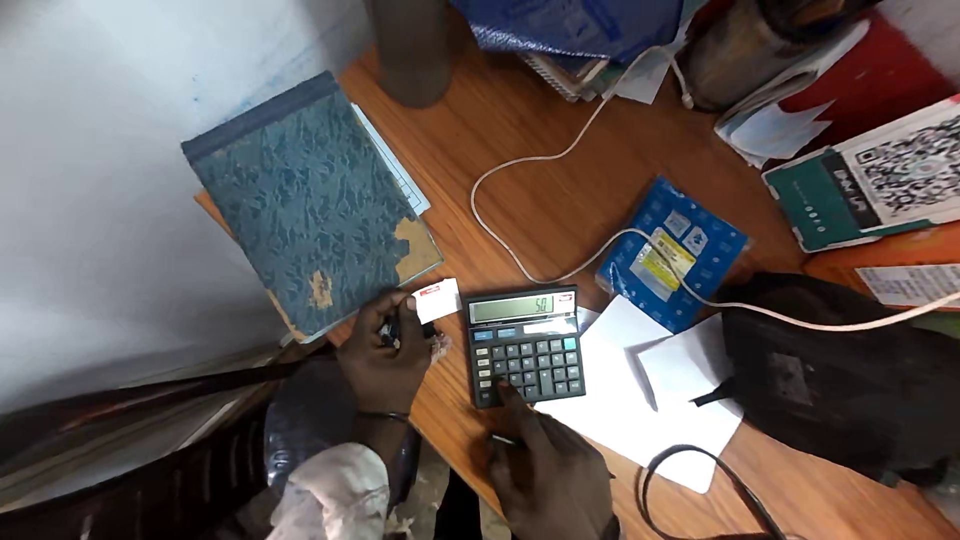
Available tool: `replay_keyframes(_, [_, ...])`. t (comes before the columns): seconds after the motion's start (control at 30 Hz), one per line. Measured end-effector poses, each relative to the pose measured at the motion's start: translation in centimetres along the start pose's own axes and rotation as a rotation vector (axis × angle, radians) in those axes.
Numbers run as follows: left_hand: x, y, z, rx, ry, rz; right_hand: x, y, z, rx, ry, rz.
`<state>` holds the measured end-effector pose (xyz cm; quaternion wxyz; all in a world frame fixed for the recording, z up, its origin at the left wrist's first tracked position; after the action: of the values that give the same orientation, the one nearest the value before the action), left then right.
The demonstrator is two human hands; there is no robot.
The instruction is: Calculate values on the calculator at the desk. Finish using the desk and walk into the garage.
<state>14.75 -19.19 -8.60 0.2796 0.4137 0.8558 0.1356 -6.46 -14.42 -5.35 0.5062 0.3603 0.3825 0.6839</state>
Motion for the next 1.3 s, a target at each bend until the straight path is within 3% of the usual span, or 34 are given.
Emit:
replay_keyframes(0.63, [0.0,-0.1,-0.1,0.017,0.018,-0.005,0.0,0.6,-0.1,-0.059,-0.011,0.031])
replay_keyframes(0.8, [-0.1,0.0,-0.4,-0.027,0.026,0.015,-0.4,1.7,-0.1,-0.067,-0.163,0.021])
replay_keyframes(0.97, [0.0,0.0,0.0,-0.005,0.011,0.004,-1.8,3.4,-1.3,-0.030,-0.244,-0.116])
replay_keyframes(1.13, [0.0,0.0,0.0,0.001,0.030,0.006,-3.3,3.9,-1.3,0.123,-0.322,-0.043])
replay_keyframes(1.3, [0.1,0.0,0.0,0.015,0.014,0.002,-2.4,3.8,-1.2,0.005,-0.252,-0.084])
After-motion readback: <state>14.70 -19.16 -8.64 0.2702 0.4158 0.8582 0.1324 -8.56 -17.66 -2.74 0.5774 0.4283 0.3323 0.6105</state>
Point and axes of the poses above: each hand's wrist, its own x-axis away from the middle knuckle, its own y-axis out of the back of the hand, z = x × y, the point moved 2 cm from there along -x, towards the middle knuckle, and after that the axes turned 12 degrees about -y, right-handed, at the moved point
